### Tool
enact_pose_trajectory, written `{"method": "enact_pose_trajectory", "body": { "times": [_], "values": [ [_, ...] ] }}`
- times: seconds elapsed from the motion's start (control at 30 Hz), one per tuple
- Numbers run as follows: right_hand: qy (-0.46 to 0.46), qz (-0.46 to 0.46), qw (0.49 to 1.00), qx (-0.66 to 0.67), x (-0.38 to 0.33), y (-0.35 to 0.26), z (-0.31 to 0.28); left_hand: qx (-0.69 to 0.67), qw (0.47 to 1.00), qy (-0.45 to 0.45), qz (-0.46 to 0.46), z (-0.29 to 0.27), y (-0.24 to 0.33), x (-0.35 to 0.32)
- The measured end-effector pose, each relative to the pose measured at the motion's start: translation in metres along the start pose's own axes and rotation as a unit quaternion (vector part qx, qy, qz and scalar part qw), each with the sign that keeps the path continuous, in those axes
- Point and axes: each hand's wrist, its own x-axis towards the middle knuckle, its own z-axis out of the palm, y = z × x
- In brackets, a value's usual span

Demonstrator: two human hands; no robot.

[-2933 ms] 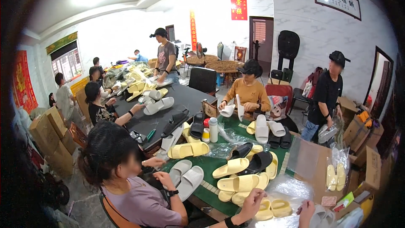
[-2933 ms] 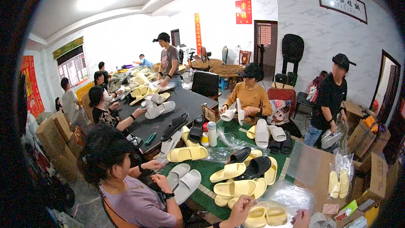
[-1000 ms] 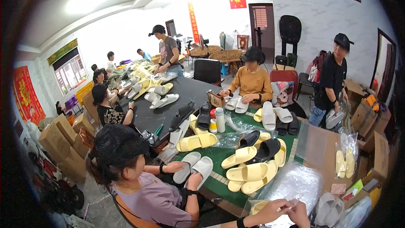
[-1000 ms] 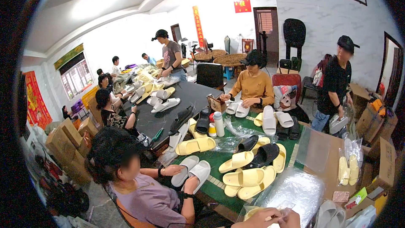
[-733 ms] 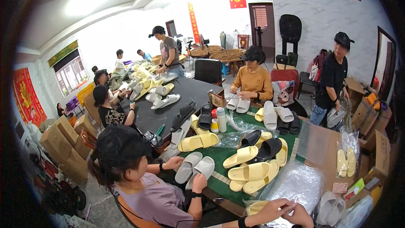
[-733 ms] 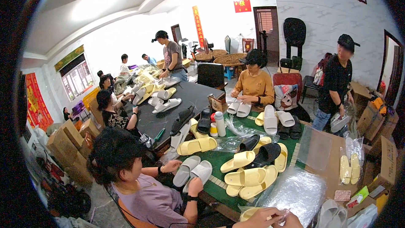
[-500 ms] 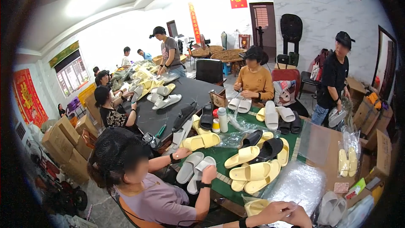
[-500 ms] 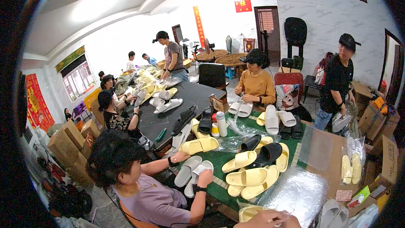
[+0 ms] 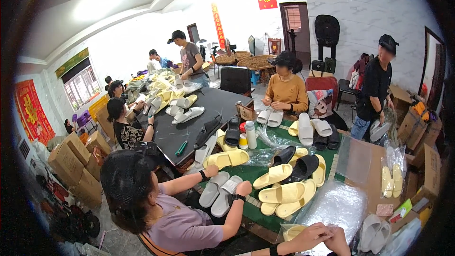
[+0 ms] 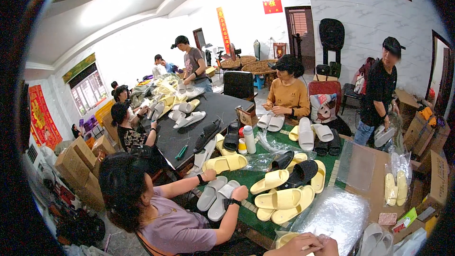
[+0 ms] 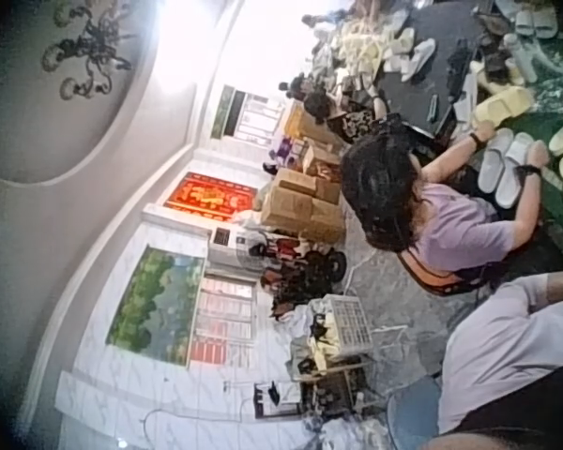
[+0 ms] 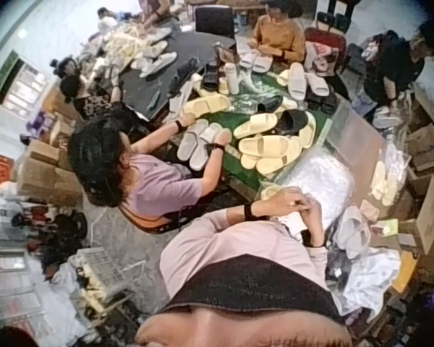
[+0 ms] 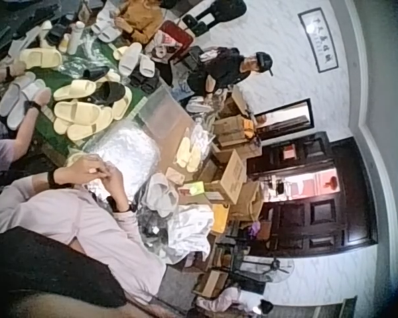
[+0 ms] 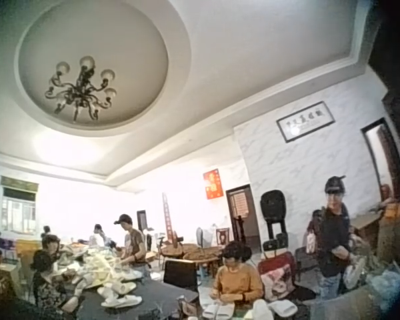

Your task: Packaging finished slides and sandals into plastic bags and preparing them for shipping.

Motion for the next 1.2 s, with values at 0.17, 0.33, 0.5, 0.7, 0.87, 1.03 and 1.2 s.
{"method": "enact_pose_trajectory", "body": {
  "times": [0.17, 0.33, 0.5, 0.7, 0.87, 1.03, 1.2],
  "values": [
    [-0.004, 0.027, 1.0, 0.014, -0.009, 0.025, 0.005, 0.006, 1.0, 0.0, 0.018, 0.002, -0.003, 0.002],
    [0.041, 0.032, 0.999, 0.01, -0.002, 0.014, 0.004, -0.003, 1.0, -0.002, 0.006, 0.002, -0.003, 0.004],
    [0.014, -0.005, 0.999, -0.038, 0.003, 0.01, -0.001, 0.0, 1.0, 0.006, 0.009, 0.001, 0.0, 0.004],
    [0.037, 0.061, 0.996, 0.047, 0.0, 0.003, 0.002, -0.005, 1.0, -0.02, -0.023, -0.002, -0.001, 0.005],
    [0.033, 0.039, 0.998, 0.04, -0.003, 0.005, 0.003, -0.01, 0.999, -0.017, -0.029, -0.003, 0.004, 0.0],
    [0.026, 0.025, 0.999, -0.002, -0.003, 0.005, 0.002, -0.006, 0.999, -0.028, -0.026, -0.001, 0.0, 0.002],
    [0.026, 0.034, 0.998, 0.036, -0.006, 0.003, 0.001, -0.011, 0.999, -0.029, -0.036, 0.001, 0.001, 0.0]
  ]
}}
